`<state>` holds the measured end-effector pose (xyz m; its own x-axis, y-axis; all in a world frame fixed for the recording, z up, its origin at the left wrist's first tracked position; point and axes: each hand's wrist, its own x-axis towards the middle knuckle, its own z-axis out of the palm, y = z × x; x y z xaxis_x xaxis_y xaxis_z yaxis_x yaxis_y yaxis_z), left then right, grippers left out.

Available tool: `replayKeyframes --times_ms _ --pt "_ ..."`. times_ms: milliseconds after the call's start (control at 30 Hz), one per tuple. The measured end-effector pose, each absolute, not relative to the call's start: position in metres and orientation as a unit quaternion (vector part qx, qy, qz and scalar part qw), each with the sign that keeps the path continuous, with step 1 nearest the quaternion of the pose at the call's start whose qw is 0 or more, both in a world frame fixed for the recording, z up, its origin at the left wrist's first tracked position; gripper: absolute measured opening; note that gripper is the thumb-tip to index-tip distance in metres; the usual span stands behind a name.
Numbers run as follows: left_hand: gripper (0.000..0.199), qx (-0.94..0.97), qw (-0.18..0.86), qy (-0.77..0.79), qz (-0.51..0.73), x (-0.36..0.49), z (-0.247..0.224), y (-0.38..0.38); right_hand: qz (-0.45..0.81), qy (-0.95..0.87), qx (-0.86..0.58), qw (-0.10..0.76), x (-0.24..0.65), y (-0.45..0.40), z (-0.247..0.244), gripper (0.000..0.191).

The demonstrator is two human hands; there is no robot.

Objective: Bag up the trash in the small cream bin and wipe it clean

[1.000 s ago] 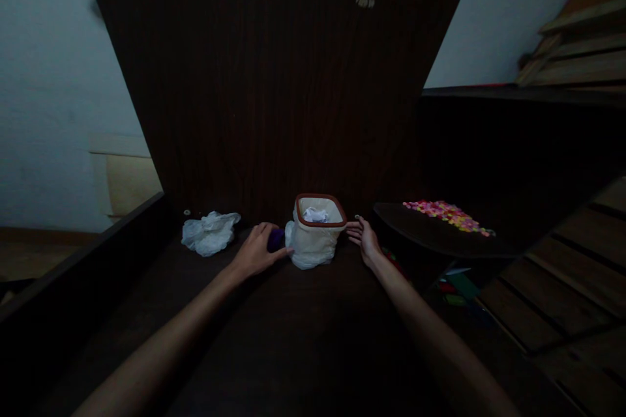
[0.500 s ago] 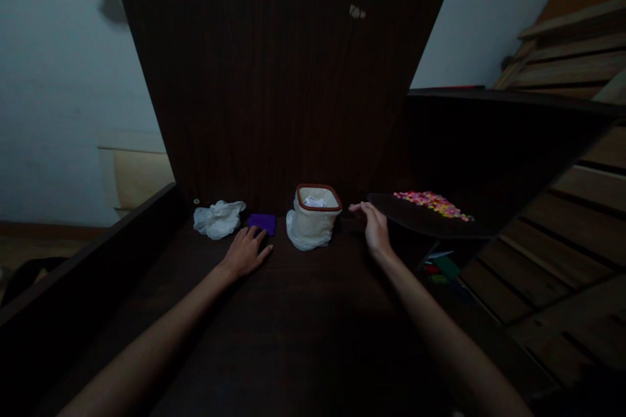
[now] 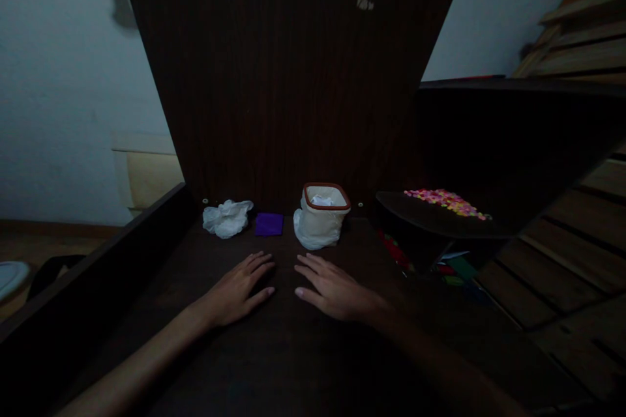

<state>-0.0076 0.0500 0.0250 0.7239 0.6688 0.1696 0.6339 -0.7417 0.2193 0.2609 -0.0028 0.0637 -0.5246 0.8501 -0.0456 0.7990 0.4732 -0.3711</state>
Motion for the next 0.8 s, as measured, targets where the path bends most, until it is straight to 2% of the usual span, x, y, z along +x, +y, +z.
replayKeyframes --times_ms 100,267,500,800 --pt "0.061 0.929 0.086 0.344 0.110 -0.007 0.013 0.052 0.181 -0.862 -0.471 0.056 0.257 0.004 0.037 0.069" --pt "0.061 0.932 0.094 0.332 0.114 -0.009 0.000 0.055 0.156 -0.864 -0.469 0.096 0.258 0.007 0.012 0.062" --pt "0.063 0.934 0.092 0.323 0.123 -0.015 0.000 0.053 0.155 -0.867 -0.457 0.123 0.262 0.006 0.010 0.062" --pt "0.063 0.932 0.103 0.329 0.111 -0.015 0.002 0.050 0.157 -0.867 -0.464 0.090 0.260 0.006 0.015 0.064"
